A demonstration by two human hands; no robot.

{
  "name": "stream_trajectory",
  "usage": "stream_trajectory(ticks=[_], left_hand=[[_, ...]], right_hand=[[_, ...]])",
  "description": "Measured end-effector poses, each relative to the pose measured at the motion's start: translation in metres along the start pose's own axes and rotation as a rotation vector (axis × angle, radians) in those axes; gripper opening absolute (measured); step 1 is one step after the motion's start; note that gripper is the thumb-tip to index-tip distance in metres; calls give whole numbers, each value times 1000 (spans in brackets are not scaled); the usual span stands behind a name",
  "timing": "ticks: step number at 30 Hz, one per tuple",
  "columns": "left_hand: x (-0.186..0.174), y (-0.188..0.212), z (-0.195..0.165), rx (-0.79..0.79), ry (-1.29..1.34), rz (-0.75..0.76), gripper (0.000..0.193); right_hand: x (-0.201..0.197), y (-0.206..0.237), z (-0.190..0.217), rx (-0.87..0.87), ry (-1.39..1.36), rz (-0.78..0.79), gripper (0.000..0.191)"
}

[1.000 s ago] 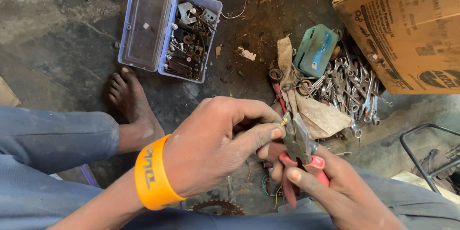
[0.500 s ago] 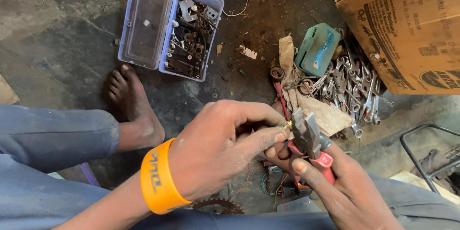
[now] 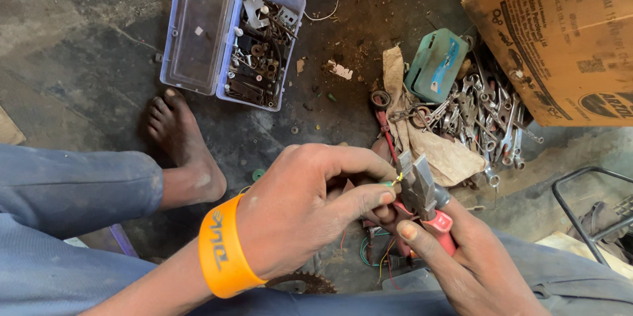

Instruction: The person sits on the floor and uses pliers to strip the insulation from a green wire. They repeatedly adjust the wire and use the pliers to remove sections of the outer coating, exposing the inner strands.

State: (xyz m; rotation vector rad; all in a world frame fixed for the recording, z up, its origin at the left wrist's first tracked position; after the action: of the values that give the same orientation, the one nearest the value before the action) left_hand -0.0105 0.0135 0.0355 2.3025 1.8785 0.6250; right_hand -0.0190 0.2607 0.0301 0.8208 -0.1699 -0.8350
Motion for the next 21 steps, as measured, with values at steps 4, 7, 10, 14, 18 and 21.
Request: stream_trajectory(ticks=[4,7,10,14,18,21], left_hand=[[-2,0,3,19,6,23,20],[-1,0,4,25,-9,19,19],[1,1,3,16,-52,-17,19],[2,2,1,58,-175,-63,19],[1,3,2,136,-250,-93,18],[4,6,4,144,-294,-127,18]], right_hand=[[2,0,1,-15,40,-11,41],[2,0,2,-58,33,1,41],[2,0,2,-109,87,-12,39],[3,0,0,-14,172,-91,37],[6,-1,5,-71,139,-90,36],[9,-2,8,-89,236,-159,36]])
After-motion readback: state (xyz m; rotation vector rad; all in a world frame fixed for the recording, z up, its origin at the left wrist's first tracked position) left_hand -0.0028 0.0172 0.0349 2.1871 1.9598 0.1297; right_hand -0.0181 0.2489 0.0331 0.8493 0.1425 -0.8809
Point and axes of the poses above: each hand's wrist, its own y-axis away from the middle knuckle, its own x-axis out of the palm, z = x × y, the point moved 2 cm from there along -y, towards the middle knuckle, and after that the axes turned 1 degree about x, right-handed, at the moved point
